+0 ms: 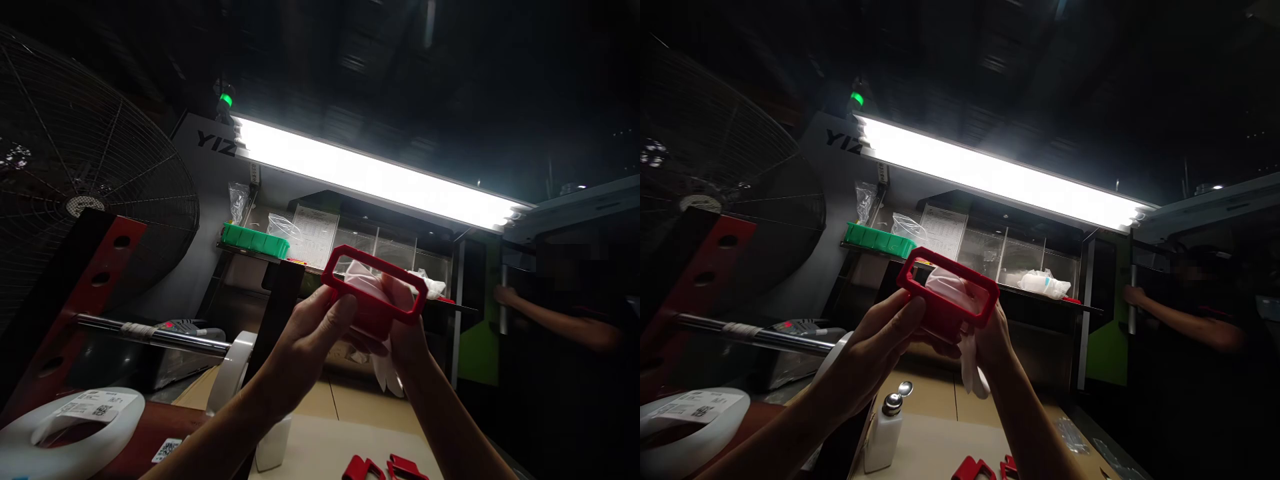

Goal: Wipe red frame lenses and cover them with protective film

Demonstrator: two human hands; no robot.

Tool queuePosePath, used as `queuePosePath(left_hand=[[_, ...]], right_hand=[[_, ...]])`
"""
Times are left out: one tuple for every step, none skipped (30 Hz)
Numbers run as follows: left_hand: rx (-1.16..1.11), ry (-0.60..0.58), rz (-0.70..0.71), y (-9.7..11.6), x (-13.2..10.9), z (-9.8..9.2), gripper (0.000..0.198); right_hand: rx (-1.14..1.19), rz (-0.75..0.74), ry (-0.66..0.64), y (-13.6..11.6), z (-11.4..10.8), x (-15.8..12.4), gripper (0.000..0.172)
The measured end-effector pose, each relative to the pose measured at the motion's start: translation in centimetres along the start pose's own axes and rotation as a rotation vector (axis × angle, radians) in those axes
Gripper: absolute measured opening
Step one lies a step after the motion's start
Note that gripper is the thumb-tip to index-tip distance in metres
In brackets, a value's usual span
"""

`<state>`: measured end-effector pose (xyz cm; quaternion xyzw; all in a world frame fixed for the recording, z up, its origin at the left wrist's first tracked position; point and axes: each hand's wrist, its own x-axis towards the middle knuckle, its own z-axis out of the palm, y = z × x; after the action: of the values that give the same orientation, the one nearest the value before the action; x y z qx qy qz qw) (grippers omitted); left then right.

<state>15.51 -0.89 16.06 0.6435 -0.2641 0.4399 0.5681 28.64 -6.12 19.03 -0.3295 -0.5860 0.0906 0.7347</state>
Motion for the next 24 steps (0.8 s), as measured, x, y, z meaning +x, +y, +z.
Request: queuePosePath(left_hand=[[-0.001,0.0,-0.001,0.0,0.0,0.0,0.028],[-0.004,0.001,-0.003,0.1,0.0,0.0,0.027],[-0.006,0.003,-0.004,0.1,0.0,0.0,0.027],[-0.008,0.007,-0.003,0.0,0.0,-0.1,0.027],[-0.009,0.012,-0.002,0.0,0.0,-0.1,0.026],[-0.009,0.018,-0.002,0.0,0.0,-0.2,0.026],[-0.009,0.024,-0.001,-0.1,0.0,-0.2,0.025],[-0.007,0.034,-0.003,-0.1,0.0,-0.2,0.025],[-0.004,0.043,-0.006,-0.1,0.0,-0.2,0.024],[-0.001,0.054,-0.008,-0.1,-0.1,-0.3,0.025],[0.003,0.065,-0.01,-0.1,-0.1,-0.3,0.025],[0.007,0.076,-0.009,-0.1,-0.1,-0.3,0.025],[0.011,0.087,-0.008,-0.1,-0.2,-0.3,0.025],[0.014,0.093,-0.007,-0.1,-0.2,-0.4,0.024],[0.017,0.094,-0.006,0.0,-0.3,-0.4,0.024],[0.019,0.093,-0.007,0.0,-0.3,-0.4,0.023],[0.02,0.093,-0.009,0.0,-0.4,-0.5,0.022],[0.019,0.097,-0.006,0.0,-0.4,-0.5,0.021],[0.015,0.104,-0.005,0.1,-0.4,-0.5,0.021],[0.012,0.113,-0.007,0.1,-0.4,-0.6,0.021],[0.011,0.129,-0.005,0.2,-0.4,-0.6,0.02],[0.016,0.147,-0.003,0.2,-0.5,-0.7,0.02],[0.028,0.165,-0.007,0.3,-0.8,-0.9,0.02],[0.053,0.179,-0.02,0.3,-1.2,-1.1,0.021]], right_hand=[[0.02,0.017,0.001,-0.1,0.1,-0.1,0.039],[0.036,0.032,-0.001,-0.2,0.2,-0.1,0.038],[0.05,0.05,-0.015,-0.3,0.3,-0.2,0.038],[0.062,0.067,-0.04,-0.3,0.5,-0.3,0.038],[0.074,0.082,-0.073,-0.4,0.6,-0.4,0.038],[0.086,0.095,-0.107,-0.3,0.6,-0.5,0.037],[0.098,0.104,-0.137,-0.3,0.6,-0.6,0.035],[0.108,0.11,-0.158,-0.2,0.6,-0.6,0.031],[0.114,0.111,-0.167,0.0,0.5,-0.7,0.026],[0.115,0.11,-0.162,0.2,0.3,-0.7,0.021],[0.118,0.106,-0.157,0.5,0.2,-0.8,0.017],[0.122,0.1,-0.15,0.7,0.0,-0.8,0.012],[0.129,0.094,-0.144,1.0,-0.2,-0.9,0.009],[0.135,0.089,-0.135,1.2,-0.4,-1.0,0.01],[0.141,0.087,-0.123,1.4,-0.6,-1.2,0.015],[0.144,0.087,-0.107,1.6,-0.7,-1.4,0.02],[0.144,0.09,-0.091,1.7,-0.8,-1.6,0.024],[0.14,0.095,-0.08,1.8,-1.0,-1.8,0.026],[0.132,0.099,-0.074,1.9,-1.1,-2.1,0.026],[0.119,0.105,-0.071,2.0,-1.3,-2.3,0.027],[0.104,0.112,-0.078,2.2,-1.5,-2.6,0.027],[0.092,0.119,-0.088,2.4,-1.8,-2.9,0.028],[0.082,0.134,-0.1,2.8,-2.2,-3.2,0.027],[0.079,0.157,-0.111,3.2,-2.5,-3.7,0.025]])
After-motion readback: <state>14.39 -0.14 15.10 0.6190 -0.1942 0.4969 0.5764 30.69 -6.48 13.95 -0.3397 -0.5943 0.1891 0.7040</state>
